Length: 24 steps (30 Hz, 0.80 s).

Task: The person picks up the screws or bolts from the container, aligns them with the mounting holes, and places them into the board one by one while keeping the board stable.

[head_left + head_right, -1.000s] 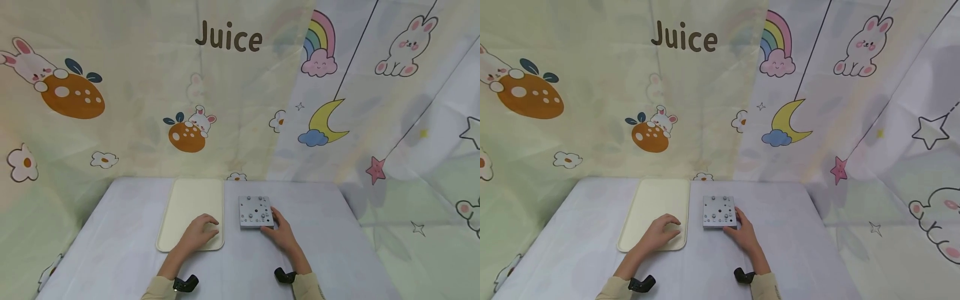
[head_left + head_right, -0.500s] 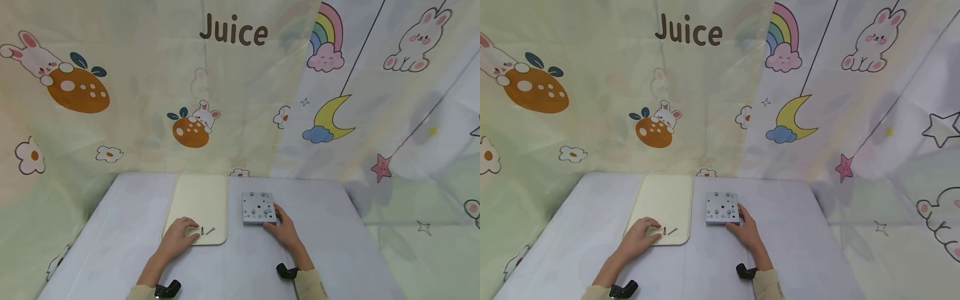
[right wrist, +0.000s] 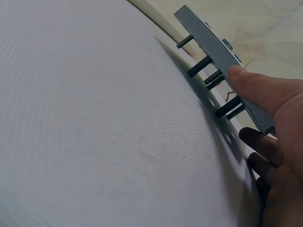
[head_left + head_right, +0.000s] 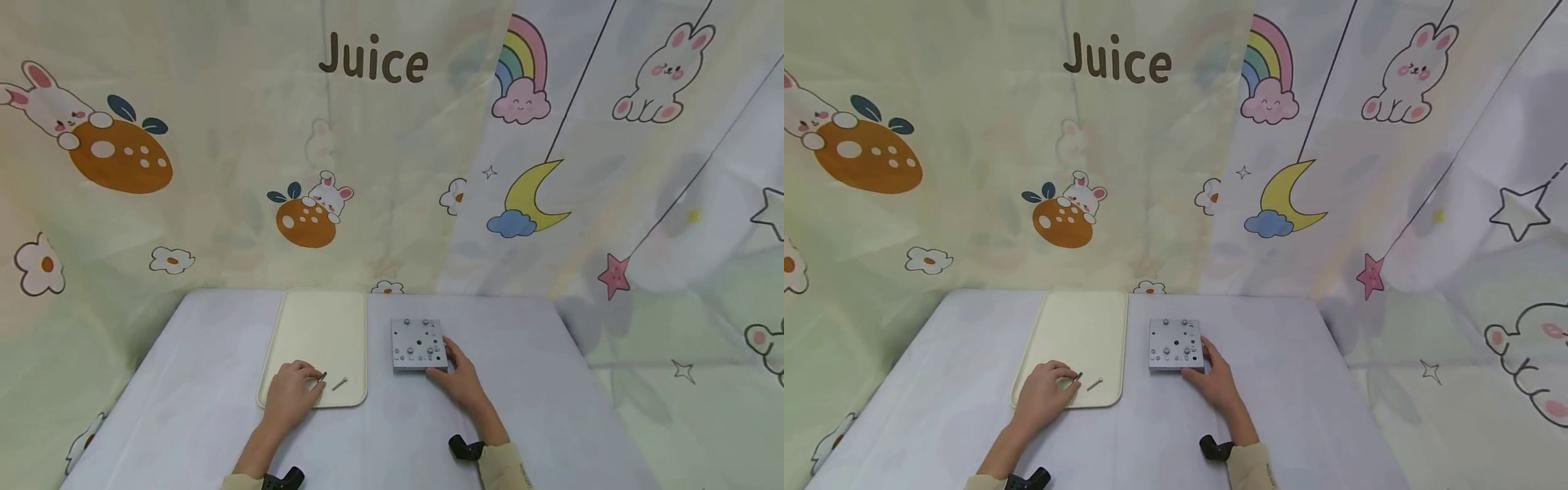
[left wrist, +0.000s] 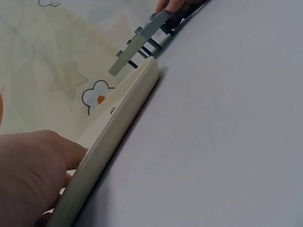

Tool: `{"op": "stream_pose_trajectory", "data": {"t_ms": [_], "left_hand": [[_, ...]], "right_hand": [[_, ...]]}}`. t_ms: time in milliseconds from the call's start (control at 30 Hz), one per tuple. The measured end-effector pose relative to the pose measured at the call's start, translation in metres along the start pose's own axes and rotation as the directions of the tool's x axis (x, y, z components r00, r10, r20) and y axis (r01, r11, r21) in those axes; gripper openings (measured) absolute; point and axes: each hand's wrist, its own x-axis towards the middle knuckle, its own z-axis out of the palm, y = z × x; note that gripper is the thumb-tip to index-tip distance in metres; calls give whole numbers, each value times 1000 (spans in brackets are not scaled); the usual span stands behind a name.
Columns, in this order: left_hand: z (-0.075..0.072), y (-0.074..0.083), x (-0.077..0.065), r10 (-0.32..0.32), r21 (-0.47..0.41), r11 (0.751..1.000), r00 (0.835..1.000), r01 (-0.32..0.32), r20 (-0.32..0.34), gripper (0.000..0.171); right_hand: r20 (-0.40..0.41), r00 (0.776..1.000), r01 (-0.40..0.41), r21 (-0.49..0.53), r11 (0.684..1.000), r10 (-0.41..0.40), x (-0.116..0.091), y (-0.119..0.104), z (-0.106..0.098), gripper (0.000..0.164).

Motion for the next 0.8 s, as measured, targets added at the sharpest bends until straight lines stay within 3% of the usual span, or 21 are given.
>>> {"op": "stream_pose_trajectory", "data": {"t_ms": [300,467,800], "left_hand": [[3,-1,-9,-40,-2,999,998,40,-51,13],[1,-1,-5,-73,-12,997,996,72,-50,12],[3,7,13,-56,-215,975,998,49,-26,9]], "right_hand": [[15,1000,-19,-2,1000,19,-8,1,4,95],[18,999,-30,18,999,30,-7,-1,4,97],[1,1000,-7,8,1000,7,-5,1,3,96]]}}
